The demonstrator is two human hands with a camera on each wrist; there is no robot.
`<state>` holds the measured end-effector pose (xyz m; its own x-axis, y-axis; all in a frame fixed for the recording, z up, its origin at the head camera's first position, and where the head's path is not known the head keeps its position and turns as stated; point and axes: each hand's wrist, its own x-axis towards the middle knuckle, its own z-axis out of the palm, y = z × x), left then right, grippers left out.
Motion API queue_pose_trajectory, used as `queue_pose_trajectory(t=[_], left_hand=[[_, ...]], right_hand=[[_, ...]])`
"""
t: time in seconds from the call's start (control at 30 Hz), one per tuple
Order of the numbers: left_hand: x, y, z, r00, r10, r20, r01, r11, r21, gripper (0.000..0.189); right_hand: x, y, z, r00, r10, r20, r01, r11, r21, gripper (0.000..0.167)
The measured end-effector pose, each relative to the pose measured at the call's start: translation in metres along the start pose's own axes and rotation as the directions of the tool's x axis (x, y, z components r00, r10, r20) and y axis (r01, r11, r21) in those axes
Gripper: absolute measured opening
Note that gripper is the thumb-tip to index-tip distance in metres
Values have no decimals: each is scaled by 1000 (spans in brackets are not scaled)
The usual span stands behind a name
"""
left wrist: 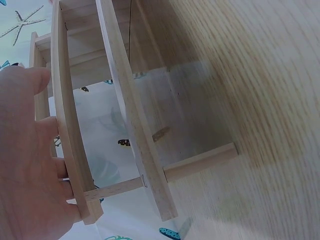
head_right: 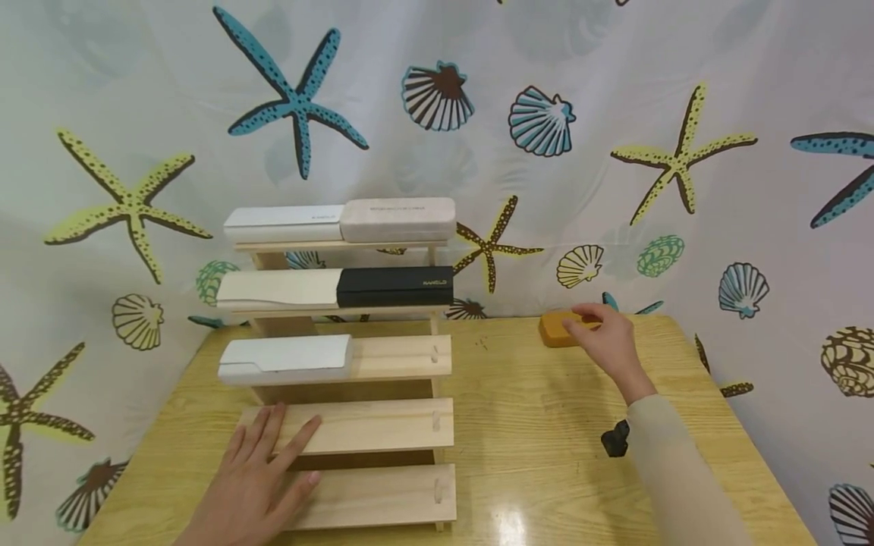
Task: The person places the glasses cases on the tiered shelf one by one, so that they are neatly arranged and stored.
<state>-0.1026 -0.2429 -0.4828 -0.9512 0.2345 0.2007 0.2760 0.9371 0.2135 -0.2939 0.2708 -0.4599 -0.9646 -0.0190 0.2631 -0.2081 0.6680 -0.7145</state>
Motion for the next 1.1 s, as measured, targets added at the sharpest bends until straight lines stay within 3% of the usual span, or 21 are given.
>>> queue_pose_trajectory(t=[0.6, 1.1], left_hand=[[-2, -2, 2, 1000, 3, -21, -4, 1000, -16, 69], [-2, -2, 2, 1000, 5, -17, -5, 1000, -14, 68]], right_hand=[[15, 53, -8, 978, 156, 141, -144, 985, -90, 66], [27, 79, -5, 959, 191, 211, -159, 974, -160, 73]])
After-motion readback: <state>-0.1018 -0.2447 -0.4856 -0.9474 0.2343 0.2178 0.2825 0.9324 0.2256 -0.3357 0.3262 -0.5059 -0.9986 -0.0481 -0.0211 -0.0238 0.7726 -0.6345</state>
